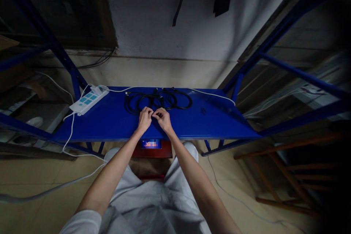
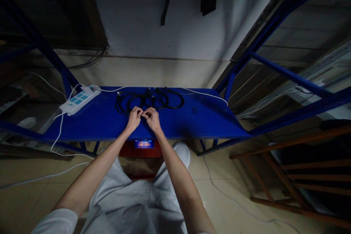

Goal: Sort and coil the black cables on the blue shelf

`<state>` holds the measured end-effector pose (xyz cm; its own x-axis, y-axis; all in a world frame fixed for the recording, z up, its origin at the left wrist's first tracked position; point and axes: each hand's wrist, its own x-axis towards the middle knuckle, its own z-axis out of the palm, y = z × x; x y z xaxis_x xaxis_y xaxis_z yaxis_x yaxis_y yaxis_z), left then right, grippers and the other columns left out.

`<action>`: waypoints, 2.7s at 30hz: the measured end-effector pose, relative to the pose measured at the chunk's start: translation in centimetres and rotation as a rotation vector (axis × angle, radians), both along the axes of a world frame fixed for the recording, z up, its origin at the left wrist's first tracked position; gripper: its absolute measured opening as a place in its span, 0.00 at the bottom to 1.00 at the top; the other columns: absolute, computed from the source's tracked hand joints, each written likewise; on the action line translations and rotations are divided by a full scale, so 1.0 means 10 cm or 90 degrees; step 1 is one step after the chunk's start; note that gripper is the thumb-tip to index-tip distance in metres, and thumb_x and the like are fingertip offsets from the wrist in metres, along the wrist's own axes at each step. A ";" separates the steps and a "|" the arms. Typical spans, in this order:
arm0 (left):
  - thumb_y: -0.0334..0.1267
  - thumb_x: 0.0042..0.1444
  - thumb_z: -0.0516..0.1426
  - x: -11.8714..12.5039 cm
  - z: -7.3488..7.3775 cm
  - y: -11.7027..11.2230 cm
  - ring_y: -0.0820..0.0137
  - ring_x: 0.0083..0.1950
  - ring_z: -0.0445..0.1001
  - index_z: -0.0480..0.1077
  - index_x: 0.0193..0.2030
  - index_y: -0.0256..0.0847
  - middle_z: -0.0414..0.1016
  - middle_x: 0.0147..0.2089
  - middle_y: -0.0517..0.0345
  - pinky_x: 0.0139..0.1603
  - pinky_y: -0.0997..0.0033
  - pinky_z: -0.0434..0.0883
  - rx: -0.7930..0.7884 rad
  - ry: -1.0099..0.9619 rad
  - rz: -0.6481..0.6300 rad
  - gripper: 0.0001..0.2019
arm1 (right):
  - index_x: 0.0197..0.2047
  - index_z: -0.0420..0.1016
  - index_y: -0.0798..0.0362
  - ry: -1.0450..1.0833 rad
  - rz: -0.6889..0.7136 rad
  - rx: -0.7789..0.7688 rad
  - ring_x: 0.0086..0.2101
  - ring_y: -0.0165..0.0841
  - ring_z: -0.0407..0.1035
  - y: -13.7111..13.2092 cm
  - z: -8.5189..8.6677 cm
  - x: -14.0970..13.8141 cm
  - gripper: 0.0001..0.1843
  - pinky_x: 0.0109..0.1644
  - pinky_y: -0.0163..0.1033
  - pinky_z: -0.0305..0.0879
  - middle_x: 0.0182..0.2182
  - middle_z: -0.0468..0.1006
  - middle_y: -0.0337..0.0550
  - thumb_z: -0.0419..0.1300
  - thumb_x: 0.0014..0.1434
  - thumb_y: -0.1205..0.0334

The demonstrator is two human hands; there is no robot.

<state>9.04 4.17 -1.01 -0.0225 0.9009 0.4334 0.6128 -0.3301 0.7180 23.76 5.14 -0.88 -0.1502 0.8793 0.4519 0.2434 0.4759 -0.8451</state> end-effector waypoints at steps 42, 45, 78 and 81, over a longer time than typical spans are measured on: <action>0.35 0.62 0.59 -0.01 0.01 -0.06 0.64 0.42 0.77 0.76 0.37 0.42 0.80 0.39 0.54 0.45 0.65 0.71 -0.013 -0.121 -0.017 0.04 | 0.47 0.73 0.52 0.033 0.020 -0.101 0.25 0.31 0.67 -0.01 0.02 -0.04 0.19 0.32 0.36 0.62 0.27 0.79 0.38 0.65 0.53 0.54; 0.34 0.61 0.59 0.00 0.05 -0.08 0.64 0.44 0.76 0.75 0.37 0.42 0.79 0.39 0.54 0.47 0.65 0.71 0.002 -0.102 -0.038 0.04 | 0.42 0.77 0.53 0.028 -0.007 -0.106 0.26 0.31 0.65 0.00 -0.01 -0.03 0.16 0.32 0.36 0.61 0.28 0.79 0.41 0.65 0.54 0.52; 0.36 0.64 0.57 0.01 0.06 -0.09 0.63 0.44 0.74 0.77 0.38 0.43 0.79 0.39 0.54 0.50 0.61 0.69 0.018 -0.043 -0.044 0.07 | 0.33 0.78 0.52 0.030 -0.033 -0.105 0.27 0.32 0.66 0.00 0.00 0.01 0.11 0.33 0.36 0.63 0.30 0.79 0.42 0.66 0.54 0.52; 0.36 0.65 0.56 0.01 0.04 -0.07 0.63 0.43 0.74 0.77 0.38 0.43 0.79 0.39 0.53 0.49 0.61 0.69 0.020 -0.044 -0.049 0.08 | 0.35 0.78 0.52 0.036 -0.030 -0.109 0.29 0.33 0.68 0.01 -0.02 0.02 0.12 0.34 0.37 0.64 0.31 0.79 0.43 0.65 0.55 0.52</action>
<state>9.10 3.46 -0.59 0.0149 0.8873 0.4610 0.5340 -0.3969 0.7465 23.92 5.24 -1.12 -0.0855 0.9498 0.3011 0.2121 0.3126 -0.9259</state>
